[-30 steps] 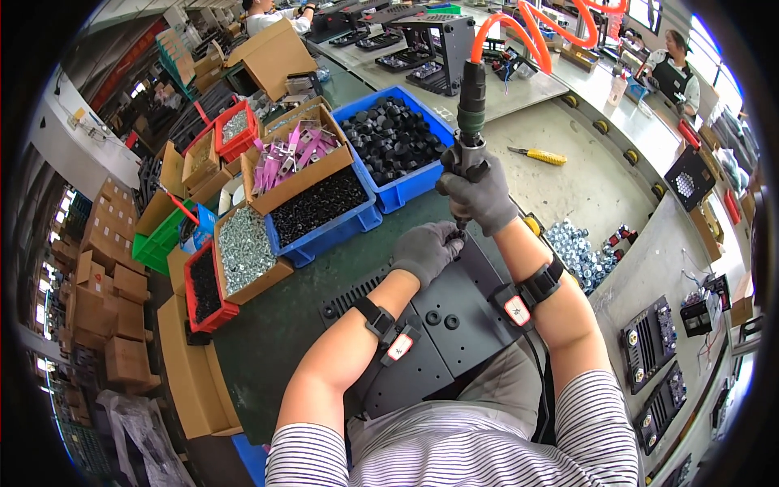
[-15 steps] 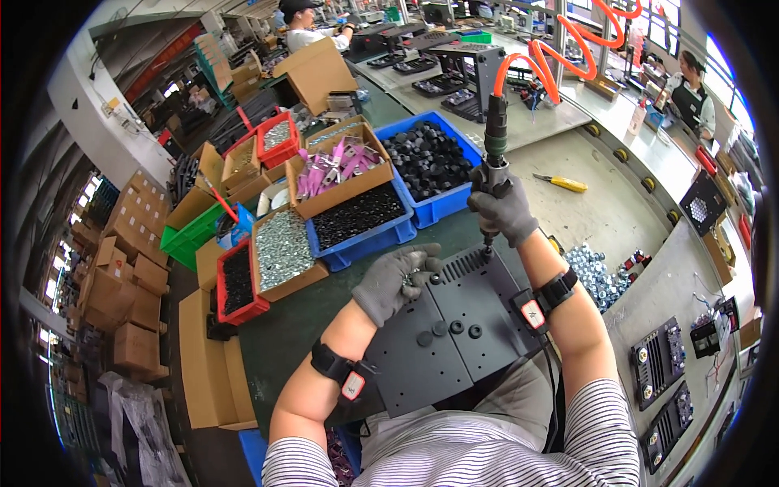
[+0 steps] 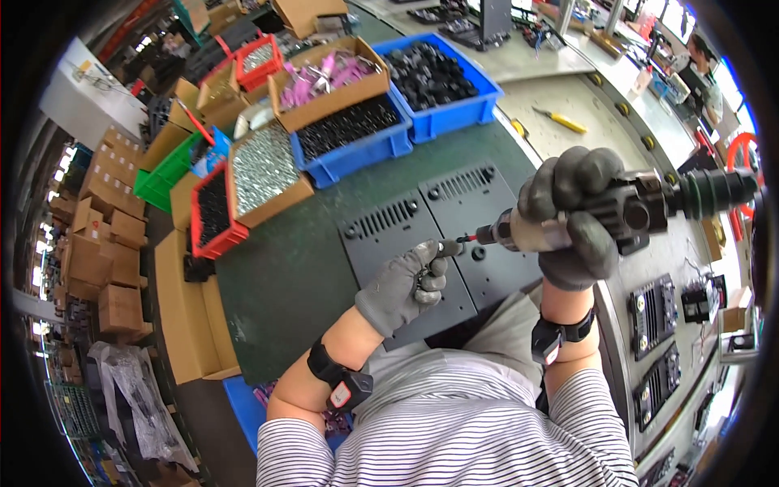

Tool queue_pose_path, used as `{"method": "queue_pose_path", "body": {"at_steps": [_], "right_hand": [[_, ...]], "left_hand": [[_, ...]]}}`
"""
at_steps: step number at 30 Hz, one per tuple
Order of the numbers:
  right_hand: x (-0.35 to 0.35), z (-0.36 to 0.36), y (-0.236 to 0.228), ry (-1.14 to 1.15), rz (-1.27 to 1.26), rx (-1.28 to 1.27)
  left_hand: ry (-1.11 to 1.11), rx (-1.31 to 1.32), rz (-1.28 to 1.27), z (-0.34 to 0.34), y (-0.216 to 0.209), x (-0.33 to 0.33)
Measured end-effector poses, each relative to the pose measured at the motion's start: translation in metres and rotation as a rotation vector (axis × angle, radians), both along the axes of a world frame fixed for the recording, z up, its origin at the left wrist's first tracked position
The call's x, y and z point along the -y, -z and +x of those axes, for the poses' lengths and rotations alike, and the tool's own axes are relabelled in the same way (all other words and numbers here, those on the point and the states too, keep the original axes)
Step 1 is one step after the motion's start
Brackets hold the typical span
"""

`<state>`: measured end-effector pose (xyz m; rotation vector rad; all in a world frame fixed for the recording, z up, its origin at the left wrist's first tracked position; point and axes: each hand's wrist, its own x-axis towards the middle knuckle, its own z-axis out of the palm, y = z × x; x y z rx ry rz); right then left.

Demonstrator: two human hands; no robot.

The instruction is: Assembling a black metal electronics enclosure using an electric screwdriver, installing fans and internal components.

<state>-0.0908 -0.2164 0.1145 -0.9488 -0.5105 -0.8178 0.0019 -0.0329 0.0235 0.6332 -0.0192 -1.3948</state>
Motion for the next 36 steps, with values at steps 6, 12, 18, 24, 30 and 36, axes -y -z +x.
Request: {"method": "queue_pose_path", "body": {"at_steps": [6, 12, 18, 24, 30, 36], "right_hand": [[-0.022, -0.024, 0.006, 0.193, -0.061, -0.086], [-0.016, -0.040, 0.009, 0.118, -0.131, -0.021], [-0.008, -0.056, 0.013, 0.211, 0.004, -0.045], [0.015, -0.078, 0.022, 0.353, 0.109, -0.148], [0.033, -0.098, 0.038, 0.462, 0.118, -0.343], [0.052, -0.104, 0.046, 0.614, 0.106, -0.355]], "left_hand": [[0.052, -0.110, -0.038, -0.027, 0.000, 0.001], [0.058, -0.271, -0.023, -0.040, -0.002, 0.009], [0.103, 0.294, 0.014, -0.047, -0.002, 0.014], [0.080, 1.956, 0.482, -0.028, -0.015, 0.041], [0.416, 2.219, 0.681, -0.030, -0.012, 0.080], [0.349, 1.976, 0.294, -0.054, 0.000, 0.119]]}}
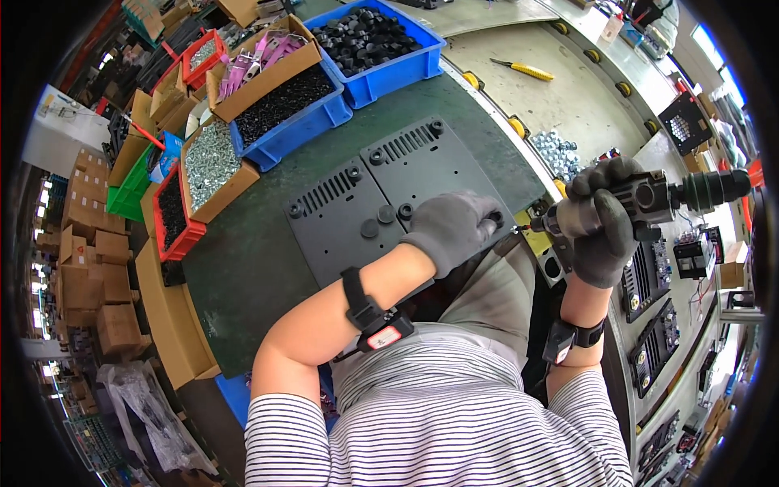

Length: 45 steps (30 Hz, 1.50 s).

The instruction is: Assembling a black metal electronics enclosure using an electric screwdriver, installing fans and internal components.

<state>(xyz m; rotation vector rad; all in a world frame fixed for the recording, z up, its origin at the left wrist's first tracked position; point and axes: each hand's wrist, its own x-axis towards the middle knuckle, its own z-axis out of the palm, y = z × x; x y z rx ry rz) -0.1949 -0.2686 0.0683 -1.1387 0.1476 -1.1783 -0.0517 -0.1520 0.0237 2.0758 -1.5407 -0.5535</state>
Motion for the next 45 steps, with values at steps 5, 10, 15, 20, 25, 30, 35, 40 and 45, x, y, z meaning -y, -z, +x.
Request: {"method": "queue_pose_path", "body": {"at_steps": [5, 10, 15, 20, 25, 30, 35, 40, 45], "right_hand": [[0.010, 0.010, 0.004, 0.013, -0.083, -0.052], [0.008, 0.028, 0.008, -0.027, -0.063, -0.174], [0.011, 0.036, 0.002, -0.164, -0.051, -0.367], [0.008, 0.039, 0.003, -0.229, -0.046, -0.316], [0.010, 0.037, 0.004, -0.224, -0.052, -0.341], [0.012, 0.038, 0.003, -0.224, -0.051, -0.431], [0.007, 0.042, -0.003, -0.233, -0.126, -0.361], [-0.013, 0.031, -0.021, -0.322, -0.047, 0.078], [-0.042, 0.039, -0.033, -0.376, -0.133, 0.274]], "left_hand": [[-0.010, 0.025, 0.033, -0.011, 0.013, 0.016], [-0.019, 0.036, -0.005, -0.009, 0.014, 0.015], [-0.025, -0.054, 0.055, -0.006, 0.012, 0.016], [-0.299, -0.930, -0.072, 0.020, 0.010, 0.006], [-0.399, -1.686, -0.101, 0.046, 0.000, -0.035], [-0.415, -1.621, -0.151, 0.037, -0.008, -0.060], [-0.439, -1.548, -0.287, 0.028, -0.005, -0.075], [-0.347, -1.526, -0.257, 0.025, 0.005, -0.091], [-0.300, -1.707, -0.230, 0.014, 0.008, -0.089]]}}
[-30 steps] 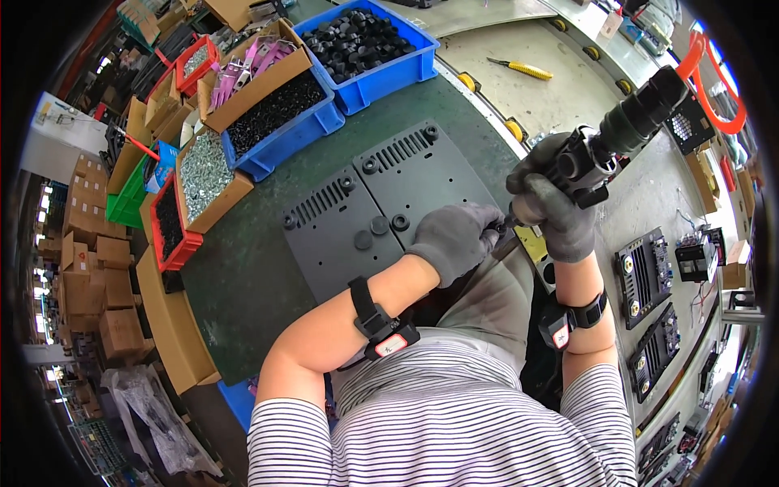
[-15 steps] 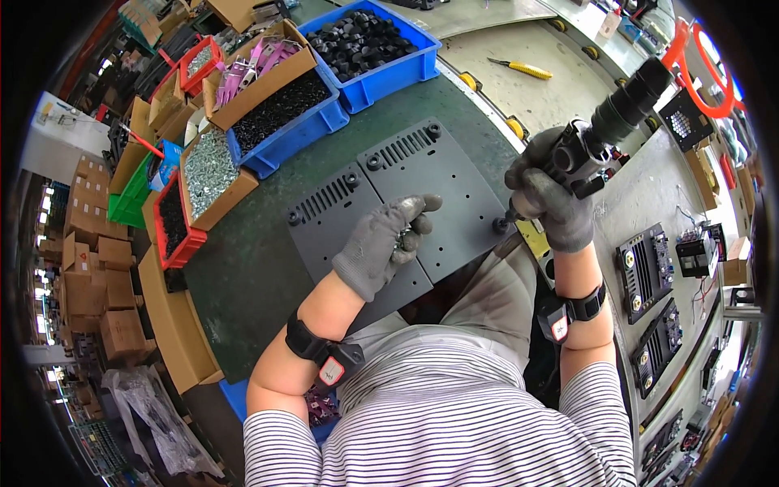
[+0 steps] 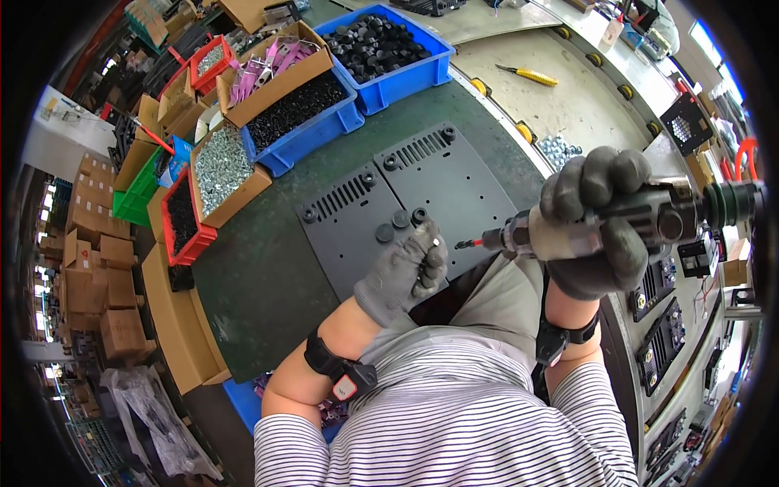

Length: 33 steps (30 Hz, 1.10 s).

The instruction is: Assembling a black metal electronics enclosure using an electric screwdriver, installing fans and internal components.

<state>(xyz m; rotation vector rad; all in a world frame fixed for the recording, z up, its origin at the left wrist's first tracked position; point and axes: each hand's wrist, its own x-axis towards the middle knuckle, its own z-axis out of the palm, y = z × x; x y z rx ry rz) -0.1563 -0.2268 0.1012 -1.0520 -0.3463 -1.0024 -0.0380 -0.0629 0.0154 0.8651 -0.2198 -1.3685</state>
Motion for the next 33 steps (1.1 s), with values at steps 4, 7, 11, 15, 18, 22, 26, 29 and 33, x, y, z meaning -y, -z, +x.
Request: {"method": "queue_pose_path", "body": {"at_steps": [4, 7, 11, 15, 18, 22, 26, 29, 33], "right_hand": [[-0.013, 0.005, -0.001, 0.025, -0.005, -0.014], [-0.016, 0.009, 0.002, 0.005, -0.008, -0.019], [-0.011, 0.015, 0.006, -0.139, -0.068, 0.053], [-0.006, 0.019, 0.009, -0.173, -0.166, 0.080], [-0.007, 0.017, 0.012, -0.325, -0.095, 0.175], [-0.010, 0.005, 0.018, -0.061, 0.283, 0.012], [0.000, 0.000, 0.023, 0.025, 0.412, -0.014], [0.003, -0.002, 0.027, -0.029, 0.383, -0.021], [0.000, -0.006, 0.029, -0.017, 0.320, -0.098]], "left_hand": [[0.006, -0.166, -0.008, -0.005, 0.000, -0.002], [0.029, -0.191, -0.089, -0.003, 0.003, -0.005], [0.043, -0.147, -0.014, -0.004, 0.007, -0.007], [0.065, -0.073, -0.003, -0.004, 0.010, -0.008], [0.179, -0.111, -0.013, -0.004, 0.008, -0.010], [0.049, 0.577, 0.048, -0.001, 0.000, -0.007], [-0.094, 1.929, 0.482, 0.020, -0.008, 0.007], [0.019, 1.966, 0.552, 0.029, -0.010, 0.013], [0.225, 1.767, 0.495, 0.019, -0.010, 0.011]]}}
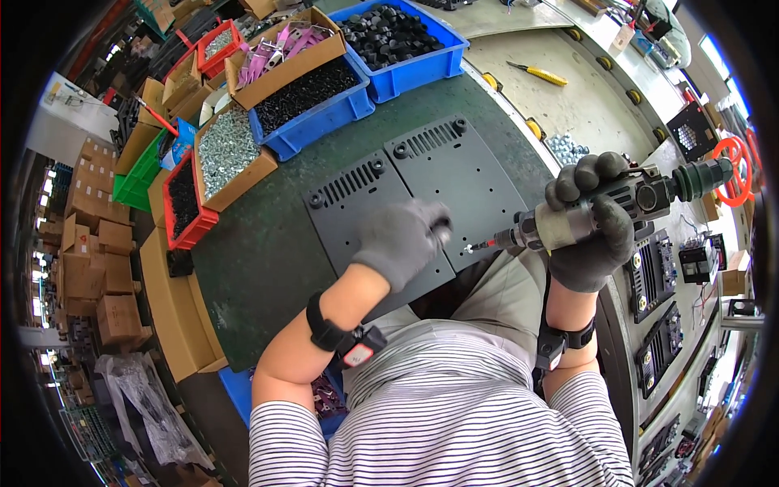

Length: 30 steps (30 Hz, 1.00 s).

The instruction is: Assembling a black metal electronics enclosure using an electric screwdriver, installing fans and internal components.

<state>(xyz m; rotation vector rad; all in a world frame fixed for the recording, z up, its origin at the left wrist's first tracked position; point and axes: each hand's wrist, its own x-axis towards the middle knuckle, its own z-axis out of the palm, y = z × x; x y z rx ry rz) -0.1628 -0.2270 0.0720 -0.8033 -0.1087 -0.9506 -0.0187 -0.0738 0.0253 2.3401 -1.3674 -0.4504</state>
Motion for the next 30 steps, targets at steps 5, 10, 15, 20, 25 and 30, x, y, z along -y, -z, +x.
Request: {"method": "queue_pose_path", "body": {"at_steps": [5, 10, 15, 20, 25, 30], "right_hand": [[-0.011, 0.000, 0.001, 0.031, -0.088, -0.192], [-0.023, 0.012, 0.008, -0.073, -0.196, -0.288], [-0.025, 0.031, 0.008, -0.158, -0.412, -0.428], [-0.024, 0.041, 0.005, -0.258, -0.491, -0.529], [-0.025, 0.039, 0.010, -0.329, -0.362, -0.404], [-0.014, 0.045, 0.008, -0.264, -0.570, -0.386]], "left_hand": [[0.119, -0.123, -0.010, -0.028, 0.010, -0.009], [0.082, 0.020, -0.124, -0.034, 0.022, -0.011], [0.062, 0.068, -0.213, -0.034, 0.027, -0.011], [0.039, 0.142, -0.188, -0.032, 0.023, -0.011], [0.067, 0.072, -0.072, -0.035, 0.024, -0.012], [0.099, 0.153, -0.170, -0.036, 0.033, -0.006]]}}
